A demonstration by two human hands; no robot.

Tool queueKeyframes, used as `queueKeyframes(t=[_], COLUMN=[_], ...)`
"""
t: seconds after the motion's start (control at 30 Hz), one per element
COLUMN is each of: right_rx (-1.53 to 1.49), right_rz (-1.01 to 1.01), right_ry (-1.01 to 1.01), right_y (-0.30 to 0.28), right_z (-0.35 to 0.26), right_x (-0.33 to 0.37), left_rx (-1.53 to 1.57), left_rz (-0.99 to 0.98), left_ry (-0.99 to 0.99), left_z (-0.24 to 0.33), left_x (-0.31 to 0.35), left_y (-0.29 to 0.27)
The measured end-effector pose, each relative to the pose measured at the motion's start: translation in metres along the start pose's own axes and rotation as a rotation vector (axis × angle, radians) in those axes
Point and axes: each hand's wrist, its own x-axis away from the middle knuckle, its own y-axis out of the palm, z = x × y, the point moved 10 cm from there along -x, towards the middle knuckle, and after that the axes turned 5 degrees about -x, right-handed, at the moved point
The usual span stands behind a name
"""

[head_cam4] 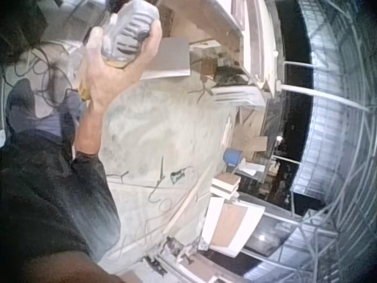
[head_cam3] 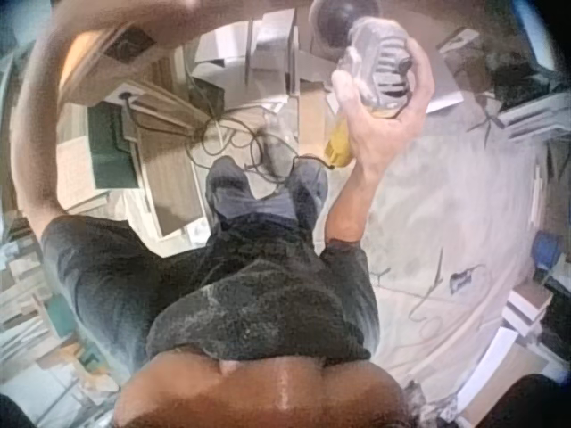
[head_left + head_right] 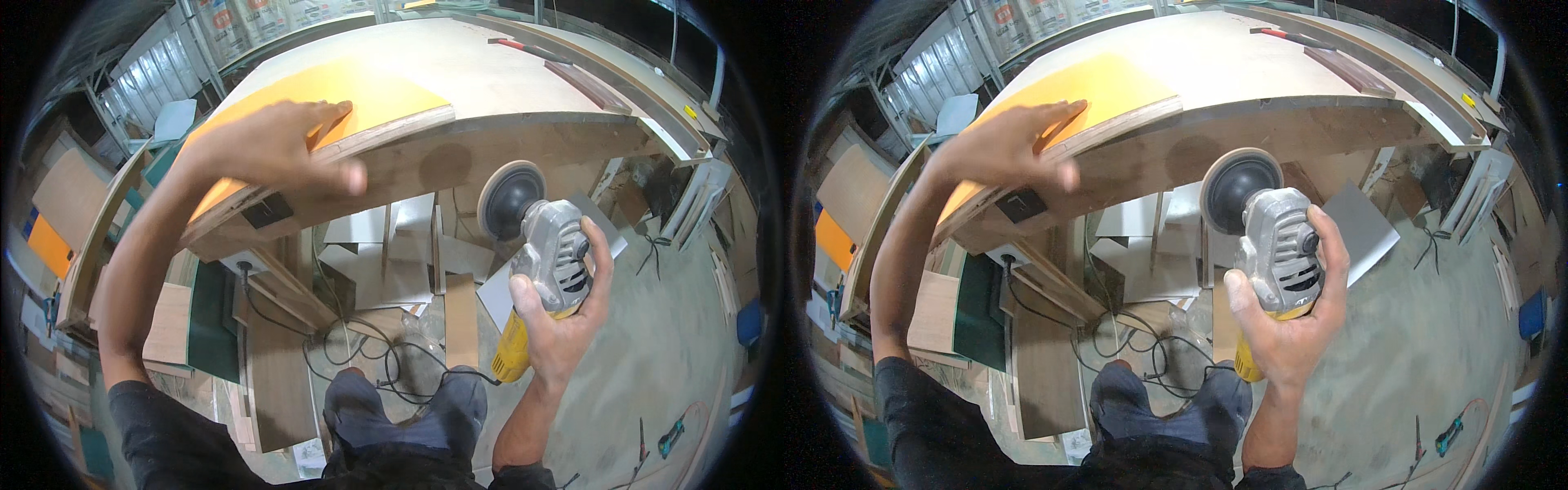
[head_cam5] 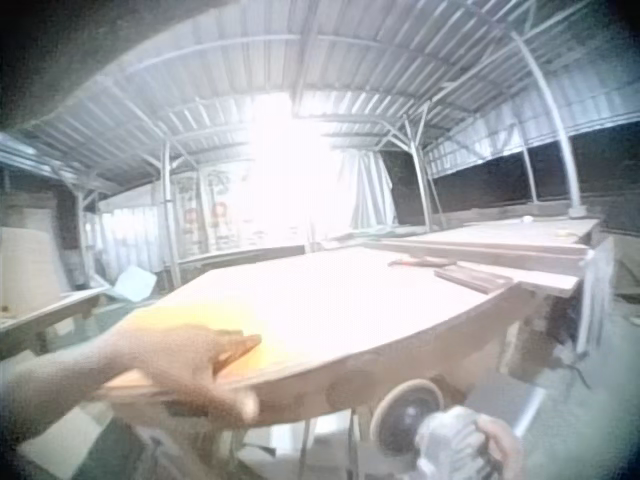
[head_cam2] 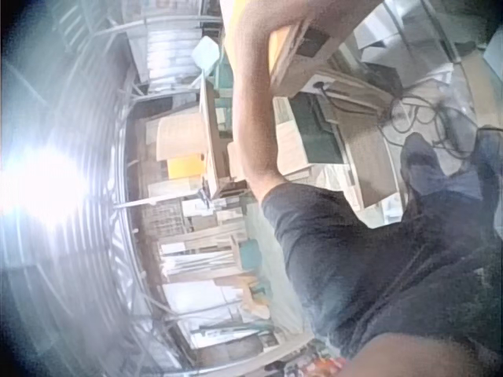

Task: The person uses an electric hand planer to shave the edge of a wooden board and then uses a power sander to smooth the edge.

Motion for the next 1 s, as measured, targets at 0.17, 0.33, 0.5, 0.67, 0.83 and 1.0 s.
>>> queueKeyframes(t=[0.17, 0.33, 0.5, 0.67, 0.83, 1.0], right_rx=[-0.007, -0.052, -0.094, -0.077, -0.09, 0.013], right_rz=[-0.011, -0.051, -0.086, -0.122, -0.155, -0.158], right_ry=[0.034, -0.015, -0.048, -0.133, -0.198, -0.208], right_y=[0.004, 0.022, 0.037, 0.061, 0.095, 0.092], right_z=[-0.001, -0.022, -0.034, -0.049, -0.058, -0.05], right_x=[0.007, 0.021, 0.024, 0.038, 0.04, 0.027], left_rx=[-0.159, -0.145, -0.153, 0.215, 0.333, 0.24], left_rz=[0.042, 0.131, 0.154, 0.092, 0.0, -0.048], left_ry=[-0.161, -0.101, -0.002, 0.219, -0.004, -0.062], left_z=[0.014, 0.02, 0.038, 0.004, -0.057, -0.065], left_x=[0.02, 0.047, 0.055, 0.047, -0.006, -0.008], left_y=[0.012, 0.005, -0.006, -0.02, 0.016, 0.042])
